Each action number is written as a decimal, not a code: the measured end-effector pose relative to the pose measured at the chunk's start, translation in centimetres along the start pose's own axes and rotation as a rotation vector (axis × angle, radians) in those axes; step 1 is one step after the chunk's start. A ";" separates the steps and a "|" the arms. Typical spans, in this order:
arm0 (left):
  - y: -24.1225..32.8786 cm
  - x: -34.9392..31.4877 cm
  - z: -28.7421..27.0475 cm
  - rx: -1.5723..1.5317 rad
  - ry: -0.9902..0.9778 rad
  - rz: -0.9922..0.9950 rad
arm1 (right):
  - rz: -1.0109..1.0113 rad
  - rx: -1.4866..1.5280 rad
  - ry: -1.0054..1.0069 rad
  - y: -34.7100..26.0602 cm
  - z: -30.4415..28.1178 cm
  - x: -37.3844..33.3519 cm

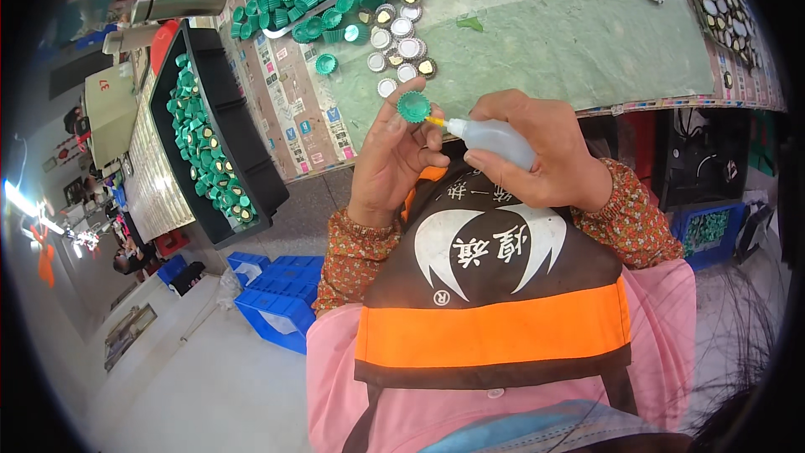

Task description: The person repeatedly applies glue from a small bottle into green plastic caps and then presses a small circular object into each cap. The person handles the items one at a time, placing the finished units on the table.

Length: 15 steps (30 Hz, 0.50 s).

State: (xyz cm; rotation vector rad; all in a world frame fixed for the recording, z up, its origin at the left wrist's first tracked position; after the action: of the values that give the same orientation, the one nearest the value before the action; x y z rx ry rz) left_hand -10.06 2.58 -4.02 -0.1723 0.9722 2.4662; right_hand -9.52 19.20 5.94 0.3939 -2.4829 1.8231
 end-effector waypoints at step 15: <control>-0.8 -0.2 -0.1 0.134 -0.026 -0.034 | -0.028 -0.074 -0.018 -0.3 0.8 -0.1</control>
State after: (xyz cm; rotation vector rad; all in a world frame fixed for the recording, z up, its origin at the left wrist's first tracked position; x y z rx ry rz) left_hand -9.48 2.92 -4.45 -0.1116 1.1102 2.3570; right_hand -9.28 18.36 6.00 0.4404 -2.5343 1.7200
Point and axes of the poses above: each hand's wrist, its own x-axis towards the middle knuckle, its own z-axis out of the palm, y = z × x, the point moved 10 cm from there along x, towards the middle knuckle, and after that the axes turned 10 degrees about z, right-handed, at the moved point
